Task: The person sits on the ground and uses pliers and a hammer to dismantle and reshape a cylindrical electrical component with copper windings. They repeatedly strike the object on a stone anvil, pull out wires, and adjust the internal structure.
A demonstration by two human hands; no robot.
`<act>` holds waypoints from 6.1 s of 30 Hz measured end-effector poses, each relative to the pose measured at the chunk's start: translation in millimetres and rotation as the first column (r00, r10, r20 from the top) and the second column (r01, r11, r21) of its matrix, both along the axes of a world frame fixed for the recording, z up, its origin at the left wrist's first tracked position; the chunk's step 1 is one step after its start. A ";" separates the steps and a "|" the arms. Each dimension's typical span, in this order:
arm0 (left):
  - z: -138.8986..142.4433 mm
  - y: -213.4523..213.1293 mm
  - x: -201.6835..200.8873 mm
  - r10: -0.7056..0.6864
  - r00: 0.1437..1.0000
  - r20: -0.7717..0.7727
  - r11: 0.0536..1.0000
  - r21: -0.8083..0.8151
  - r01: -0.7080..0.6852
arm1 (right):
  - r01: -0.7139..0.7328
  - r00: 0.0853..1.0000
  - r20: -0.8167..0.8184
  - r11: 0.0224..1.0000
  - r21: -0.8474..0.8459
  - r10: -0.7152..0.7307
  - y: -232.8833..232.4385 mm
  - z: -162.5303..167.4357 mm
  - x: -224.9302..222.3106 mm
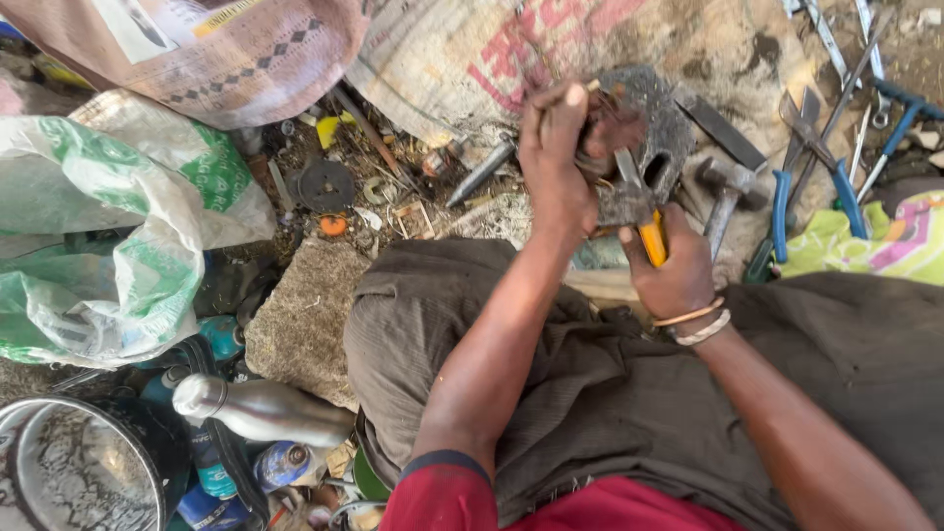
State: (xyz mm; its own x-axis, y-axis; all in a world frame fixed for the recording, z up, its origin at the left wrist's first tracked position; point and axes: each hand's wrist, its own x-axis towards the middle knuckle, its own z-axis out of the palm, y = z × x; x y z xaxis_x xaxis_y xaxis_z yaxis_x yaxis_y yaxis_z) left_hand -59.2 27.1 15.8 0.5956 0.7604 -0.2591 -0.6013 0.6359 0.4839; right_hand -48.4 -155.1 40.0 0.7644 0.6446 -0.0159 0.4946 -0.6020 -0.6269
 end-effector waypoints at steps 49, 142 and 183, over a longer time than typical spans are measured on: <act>3.5 4.3 -10.5 -0.267 0.964 -0.006 0.919 0.300 0.256 | -0.080 0.819 -0.574 0.994 -0.077 0.021 -3.2 58.0 11.8; -20.6 50.2 -22.5 -0.152 0.988 0.018 0.983 0.108 0.149 | 0.380 0.645 -0.754 0.908 0.176 -0.123 20.4 -6.3 -1.3; -10.5 41.3 -7.7 -0.231 0.972 -0.037 0.951 0.203 0.234 | -0.085 0.967 0.176 0.883 -0.462 0.186 -48.3 161.5 60.7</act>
State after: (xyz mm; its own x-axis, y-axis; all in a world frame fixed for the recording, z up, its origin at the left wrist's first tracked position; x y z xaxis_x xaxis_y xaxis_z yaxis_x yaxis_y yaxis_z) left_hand -66.9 68.4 5.3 0.7595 0.6390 -0.1214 -0.4416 0.6436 0.6252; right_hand 12.3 -203.4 201.5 0.6877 0.7042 -0.1768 0.6809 -0.7100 -0.1795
